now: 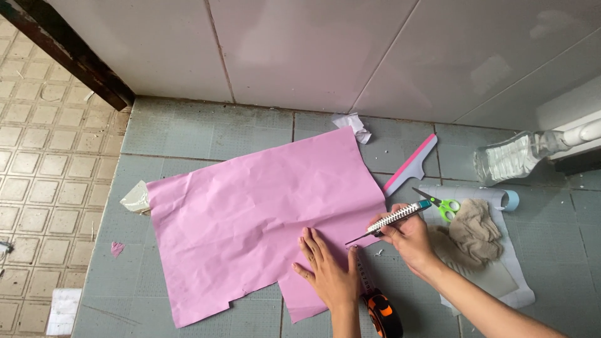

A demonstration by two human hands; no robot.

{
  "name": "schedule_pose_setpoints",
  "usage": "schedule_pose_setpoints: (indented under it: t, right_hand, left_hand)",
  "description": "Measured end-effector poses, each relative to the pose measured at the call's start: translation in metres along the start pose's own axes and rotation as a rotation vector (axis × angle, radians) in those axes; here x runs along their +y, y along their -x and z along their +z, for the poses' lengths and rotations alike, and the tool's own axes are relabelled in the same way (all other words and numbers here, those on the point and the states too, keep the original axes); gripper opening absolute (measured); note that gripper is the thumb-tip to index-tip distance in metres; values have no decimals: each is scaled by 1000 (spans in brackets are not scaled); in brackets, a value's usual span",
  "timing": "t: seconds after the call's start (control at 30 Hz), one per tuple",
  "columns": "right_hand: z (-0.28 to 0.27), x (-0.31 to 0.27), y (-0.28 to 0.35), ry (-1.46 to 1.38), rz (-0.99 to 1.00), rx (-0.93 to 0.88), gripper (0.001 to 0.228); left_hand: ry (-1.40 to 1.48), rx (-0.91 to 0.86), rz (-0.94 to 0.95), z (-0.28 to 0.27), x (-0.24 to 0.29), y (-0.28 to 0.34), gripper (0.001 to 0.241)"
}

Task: The person measures a specific area on a tiled wall using a tape measure and then proceeds to cut a matching piece of pink vinyl material on the floor using a utility knife and scissors.

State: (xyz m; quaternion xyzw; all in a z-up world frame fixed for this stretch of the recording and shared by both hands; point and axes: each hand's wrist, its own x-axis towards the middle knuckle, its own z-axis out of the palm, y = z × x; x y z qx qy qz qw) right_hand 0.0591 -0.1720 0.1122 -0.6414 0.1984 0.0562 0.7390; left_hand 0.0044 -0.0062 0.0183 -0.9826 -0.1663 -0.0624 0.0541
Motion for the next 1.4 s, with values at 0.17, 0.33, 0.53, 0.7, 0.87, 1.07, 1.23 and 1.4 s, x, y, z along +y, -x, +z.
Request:
schedule_pose_setpoints:
  t: [0.17,0.33,0.53,0.7,0.87,1.07,1.23,1.4]
  right_hand:
    - [3,-2,-3,63,14,-8,40]
    - [-1,3,-4,24,25,-30,41]
    - [-4,8,-8,54,20,-38,42]
    - [-10,12,-12,109,-13,-59,42]
    - [-15,20,-18,162,-60,-69,38]
    - [-18,26,-18,161,-93,-71,39]
    - [-25,33,-19,144,-96,-71,43]
    - [-23,25,-18,200,-64,-5,43]
  left_hand:
    - [80,1,-7,-3,1,-2,139]
    - [154,9,-20,-1,5,-2,144]
    - [142,4,-35,-4,5,-2,151]
    - [157,-27,-38,-2,6,-1,146]
    - [139,-29,-44,-1,7,0,145]
    - [124,-24,-51,-2,6,-1,146]
    - [111,-7,-55,-4,6,-3,148]
    - [117,-33,-52,-4,6,-1,146]
